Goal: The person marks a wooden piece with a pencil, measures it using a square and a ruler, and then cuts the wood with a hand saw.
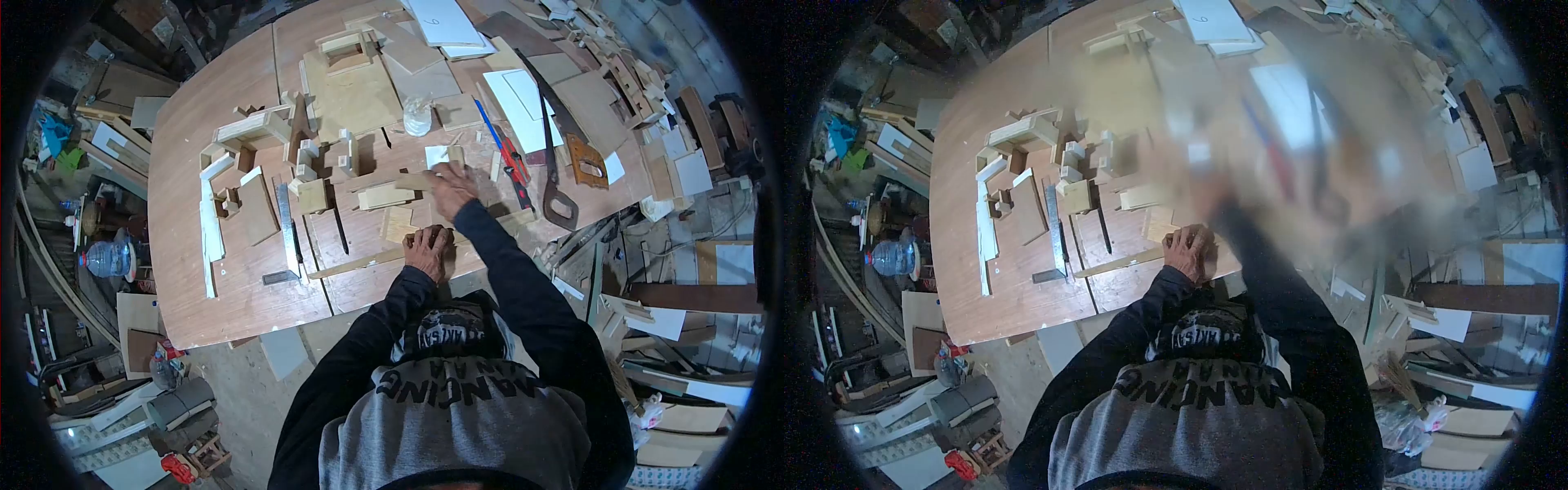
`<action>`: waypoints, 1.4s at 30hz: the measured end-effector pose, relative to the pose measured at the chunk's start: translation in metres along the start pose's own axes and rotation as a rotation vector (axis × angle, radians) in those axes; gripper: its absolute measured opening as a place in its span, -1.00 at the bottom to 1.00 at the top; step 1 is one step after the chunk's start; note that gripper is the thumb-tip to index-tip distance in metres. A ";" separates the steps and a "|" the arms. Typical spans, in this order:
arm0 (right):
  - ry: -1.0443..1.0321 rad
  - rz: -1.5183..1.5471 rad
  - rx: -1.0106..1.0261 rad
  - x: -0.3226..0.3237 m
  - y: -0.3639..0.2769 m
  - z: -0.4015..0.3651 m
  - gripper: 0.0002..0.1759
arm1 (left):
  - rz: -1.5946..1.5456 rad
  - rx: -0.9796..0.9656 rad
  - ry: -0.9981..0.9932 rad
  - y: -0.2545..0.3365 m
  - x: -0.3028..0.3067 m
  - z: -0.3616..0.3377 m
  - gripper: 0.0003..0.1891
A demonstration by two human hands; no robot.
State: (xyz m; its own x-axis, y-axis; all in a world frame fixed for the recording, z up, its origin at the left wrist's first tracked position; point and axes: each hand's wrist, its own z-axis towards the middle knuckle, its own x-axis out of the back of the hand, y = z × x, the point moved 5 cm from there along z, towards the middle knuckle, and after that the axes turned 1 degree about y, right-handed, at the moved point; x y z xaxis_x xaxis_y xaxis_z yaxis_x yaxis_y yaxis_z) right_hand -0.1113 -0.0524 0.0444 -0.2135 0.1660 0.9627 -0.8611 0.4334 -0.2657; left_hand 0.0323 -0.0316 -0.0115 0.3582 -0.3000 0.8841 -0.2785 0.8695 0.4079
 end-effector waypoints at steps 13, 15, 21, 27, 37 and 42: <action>-0.007 0.722 -0.029 0.049 -0.060 0.010 -0.74 | 0.027 0.007 -0.139 0.004 0.010 0.008 -0.66; -0.130 1.155 0.015 0.104 -0.088 -0.015 -0.74 | -0.038 0.051 -0.204 -0.008 -0.023 0.006 -0.65; -0.580 2.340 0.825 0.219 -0.179 -0.088 -0.31 | -0.079 0.036 0.065 0.009 0.027 0.022 -0.57; -0.415 2.904 1.344 0.275 -0.212 -0.118 -0.13 | 0.011 0.457 0.337 -0.096 0.077 -0.004 -0.64; -0.337 3.194 1.197 0.286 -0.234 -0.133 -0.24 | 0.433 1.067 -0.154 -0.179 0.104 -0.024 -0.65; -0.411 3.239 1.090 0.285 -0.224 -0.123 -0.28 | 0.348 0.980 -0.147 -0.174 0.097 -0.022 -0.67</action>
State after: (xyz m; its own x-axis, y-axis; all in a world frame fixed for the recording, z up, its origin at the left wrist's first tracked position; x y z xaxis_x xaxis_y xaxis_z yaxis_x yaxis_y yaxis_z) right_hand 0.0770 0.0070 0.3723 0.2133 -0.7635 -0.6095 0.8994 -0.0901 0.4277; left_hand 0.1346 -0.2033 -0.0017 0.0265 -0.1967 0.9801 -0.9684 0.2381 0.0740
